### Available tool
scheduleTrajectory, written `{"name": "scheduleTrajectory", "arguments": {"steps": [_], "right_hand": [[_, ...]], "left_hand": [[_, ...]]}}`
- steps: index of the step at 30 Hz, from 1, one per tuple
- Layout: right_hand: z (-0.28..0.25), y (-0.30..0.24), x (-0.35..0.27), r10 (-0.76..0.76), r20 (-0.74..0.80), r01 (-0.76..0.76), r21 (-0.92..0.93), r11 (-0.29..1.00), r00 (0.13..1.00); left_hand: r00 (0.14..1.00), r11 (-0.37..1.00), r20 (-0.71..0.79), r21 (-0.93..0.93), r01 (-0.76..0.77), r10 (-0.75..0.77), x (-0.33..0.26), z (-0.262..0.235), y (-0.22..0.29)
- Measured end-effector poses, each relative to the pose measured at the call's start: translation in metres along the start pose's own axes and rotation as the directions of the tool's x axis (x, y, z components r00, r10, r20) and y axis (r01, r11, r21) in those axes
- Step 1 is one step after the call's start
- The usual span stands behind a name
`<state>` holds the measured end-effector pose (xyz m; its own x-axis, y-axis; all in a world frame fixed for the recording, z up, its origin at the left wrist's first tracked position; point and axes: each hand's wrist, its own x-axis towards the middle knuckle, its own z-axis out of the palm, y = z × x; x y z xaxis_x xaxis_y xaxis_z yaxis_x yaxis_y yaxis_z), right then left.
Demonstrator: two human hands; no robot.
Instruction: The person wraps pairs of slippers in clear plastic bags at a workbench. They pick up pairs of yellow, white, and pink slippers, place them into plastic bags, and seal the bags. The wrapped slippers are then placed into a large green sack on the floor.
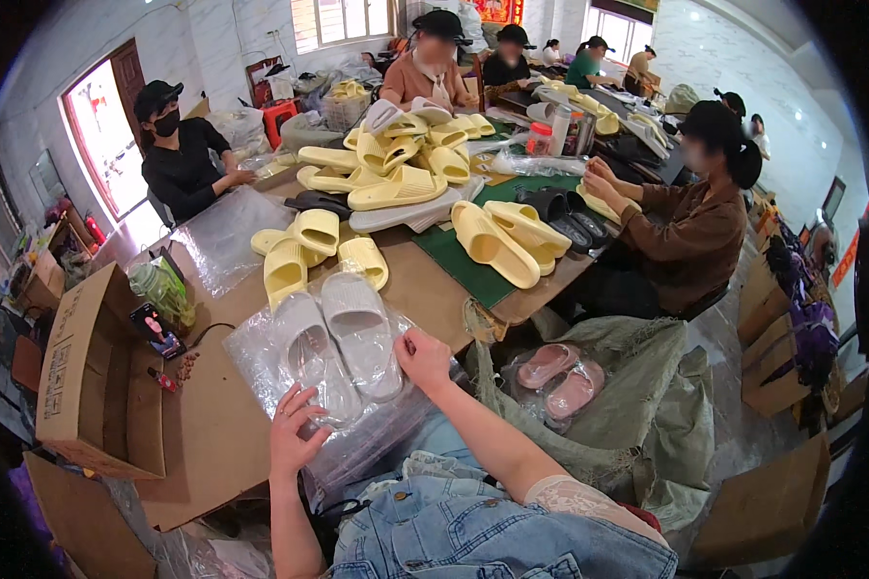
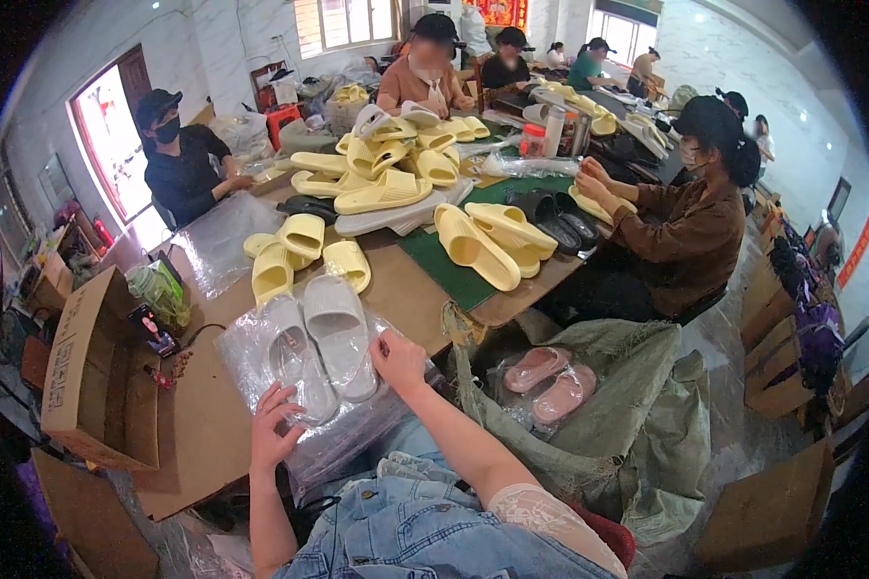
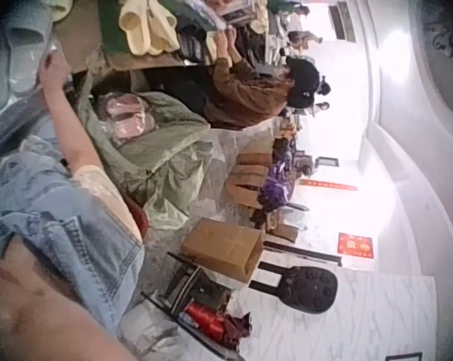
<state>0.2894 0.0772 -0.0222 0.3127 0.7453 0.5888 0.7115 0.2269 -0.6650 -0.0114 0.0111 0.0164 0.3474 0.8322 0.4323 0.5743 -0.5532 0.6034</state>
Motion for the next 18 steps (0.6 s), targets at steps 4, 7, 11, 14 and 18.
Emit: {"name": "scheduleTrajectory", "arguments": {"steps": [4,7,11,14,18], "right_hand": [[0.0006,-0.0019,0.0002,0.016,0.007,-0.016,0.031,0.999,1.000],[-0.0004,-0.0011,-0.0007,0.021,0.014,-0.022,0.033,0.999,1.000],[-0.0034,-0.0021,0.0004,0.027,0.031,-0.027,-0.006,1.000,0.999],[-0.0011,-0.0008,0.0006,0.027,0.020,-0.027,-0.011,1.000,0.999],[0.0006,0.0025,-0.0010,0.031,0.031,-0.030,-0.014,0.999,0.999]], "left_hand": [[1.000,1.000,-0.011,0.010,-0.010,0.010,-0.0007,-0.0010,-0.0014],[1.000,1.000,-0.011,0.019,0.002,-0.002,-0.0005,-0.0006,0.0005],[1.000,1.000,-0.004,-0.007,-0.008,0.008,-0.0003,0.0001,-0.0006],[1.000,1.000,-0.002,-0.007,-0.016,0.016,0.0020,-0.0006,-0.0010],[1.000,1.000,0.002,-0.004,-0.020,0.020,-0.0010,-0.0013,-0.0028]]}}
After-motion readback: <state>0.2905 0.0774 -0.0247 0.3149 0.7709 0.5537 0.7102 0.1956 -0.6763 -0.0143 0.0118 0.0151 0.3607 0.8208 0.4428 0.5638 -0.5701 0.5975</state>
